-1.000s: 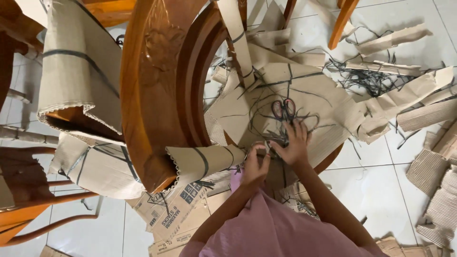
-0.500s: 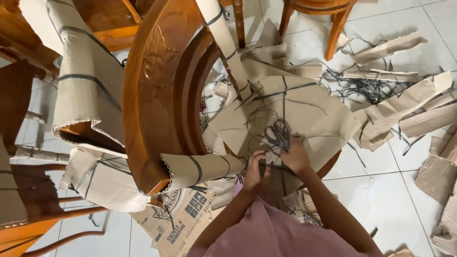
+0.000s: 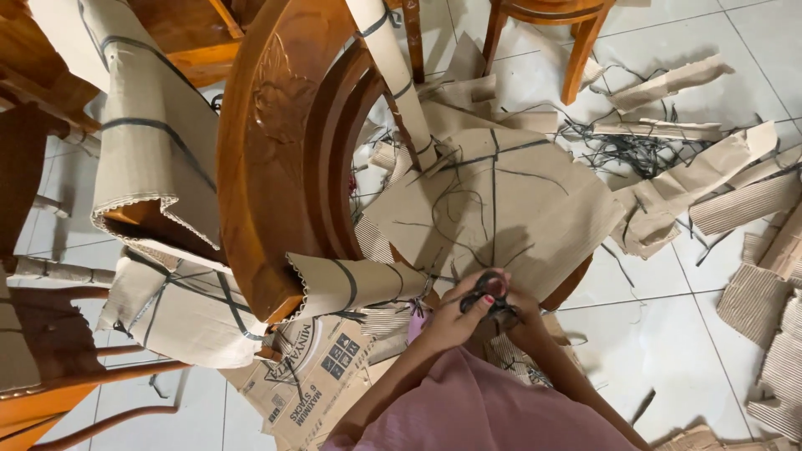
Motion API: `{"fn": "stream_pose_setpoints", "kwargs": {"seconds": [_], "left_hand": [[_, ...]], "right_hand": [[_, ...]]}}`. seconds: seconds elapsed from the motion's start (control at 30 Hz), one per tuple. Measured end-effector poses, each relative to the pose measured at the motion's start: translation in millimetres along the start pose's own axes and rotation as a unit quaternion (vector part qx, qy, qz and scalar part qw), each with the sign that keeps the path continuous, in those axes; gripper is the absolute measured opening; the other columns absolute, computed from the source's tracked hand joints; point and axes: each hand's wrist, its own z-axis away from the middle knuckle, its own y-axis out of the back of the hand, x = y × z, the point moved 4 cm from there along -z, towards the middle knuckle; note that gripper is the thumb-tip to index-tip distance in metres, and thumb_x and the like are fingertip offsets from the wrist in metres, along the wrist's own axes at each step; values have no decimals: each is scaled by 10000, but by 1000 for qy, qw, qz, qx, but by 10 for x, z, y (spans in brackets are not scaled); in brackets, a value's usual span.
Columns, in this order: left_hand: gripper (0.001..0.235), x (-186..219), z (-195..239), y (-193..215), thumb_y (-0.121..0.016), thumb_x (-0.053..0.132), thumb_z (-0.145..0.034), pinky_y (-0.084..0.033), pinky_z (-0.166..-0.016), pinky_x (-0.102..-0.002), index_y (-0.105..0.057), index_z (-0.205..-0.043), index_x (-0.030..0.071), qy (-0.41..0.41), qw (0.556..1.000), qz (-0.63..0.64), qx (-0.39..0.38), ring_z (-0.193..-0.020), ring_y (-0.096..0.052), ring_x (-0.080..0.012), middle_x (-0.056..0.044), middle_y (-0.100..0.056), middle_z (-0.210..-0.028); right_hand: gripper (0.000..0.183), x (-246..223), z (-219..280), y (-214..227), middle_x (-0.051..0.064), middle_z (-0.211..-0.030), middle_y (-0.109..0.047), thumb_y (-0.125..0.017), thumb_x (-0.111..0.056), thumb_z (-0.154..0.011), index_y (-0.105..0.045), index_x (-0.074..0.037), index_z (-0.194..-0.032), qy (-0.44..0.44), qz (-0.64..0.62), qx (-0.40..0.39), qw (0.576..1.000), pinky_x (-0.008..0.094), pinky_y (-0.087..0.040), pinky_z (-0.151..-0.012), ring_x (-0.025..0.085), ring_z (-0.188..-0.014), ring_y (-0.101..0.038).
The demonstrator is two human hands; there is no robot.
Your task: The person wraps a dark cord around the armrest of a wooden chair, securing it with multiple knots. They then use scissors to cut the cord and discard the excess. The task is performed in a cluttered room with cardboard and other materials on the floor.
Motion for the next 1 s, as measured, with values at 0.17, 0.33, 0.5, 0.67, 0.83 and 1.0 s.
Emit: {"fn": "stream_pose_setpoints", "kwargs": {"seconds": [0.17, 0.33, 0.5, 0.67, 0.83, 1.0], "left_hand": [[403, 413, -35, 30, -604, 123, -1021, -510, -1021, -440, -595, -1415, 42, -46, 994, -99, 0, -1236, -624, -302, -167, -665, -1342], [492, 814, 2, 227, -596, 150, -1019, -466, -1063, -487, -493, -1490, 54, -16, 989, -149, -15, -1305, -553, -359, -188, -574, -1443], [583, 1172, 0, 216, -526, 158, -1036, -436, -1094, -568, -333, -1565, 9, -10, 993, -108, -46, -1347, -493, -424, -271, -514, -1445], [554, 1309, 57, 285, -516, 171, -1034, -426, -1122, -529, -366, -1531, -24, -34, 994, -98, -25, -1380, -466, -374, -243, -484, -1445], [583, 1190, 119, 252, -497, 160, -1049, -393, -1142, -550, -294, -1568, -10, -43, 991, -123, -25, -1390, -438, -383, -232, -468, -1432], [560, 1070, 223, 221, -503, 198, -1052, -416, -1123, -534, -337, -1545, -12, -35, 989, -140, -29, -1359, -461, -379, -218, -493, -1397]], "right_hand": [[216, -74, -144, 6, 99, -782, -716, -762, -252, -868, -764, -37, -872, -90, -96, -57, 990, 415, -547, -718, 201, -737, -640], [75, -760, -436, 48, 151, -738, -681, -748, -53, -823, -677, -31, -821, -90, 44, -81, 992, 414, -543, -691, 328, -700, -659], [140, -439, -30, 218, 256, -746, -711, -623, 51, -765, -708, 19, -870, -194, 218, -104, 951, 575, -520, -684, 518, -781, -686], [131, 211, 816, 628, 81, -797, -789, -682, -215, -832, -772, -121, -825, -488, 427, -335, 684, 394, -629, -743, 247, -856, -808], [252, -119, 515, 898, 234, -883, -791, -640, -203, -910, -788, -9, -972, -495, 393, -246, 735, 492, -619, -823, 410, -949, -773], [190, -451, -284, 549, 280, -887, -730, -633, -148, -882, -705, 1, -976, -346, 317, -88, 878, 580, -567, -806, 506, -915, -702]]}}
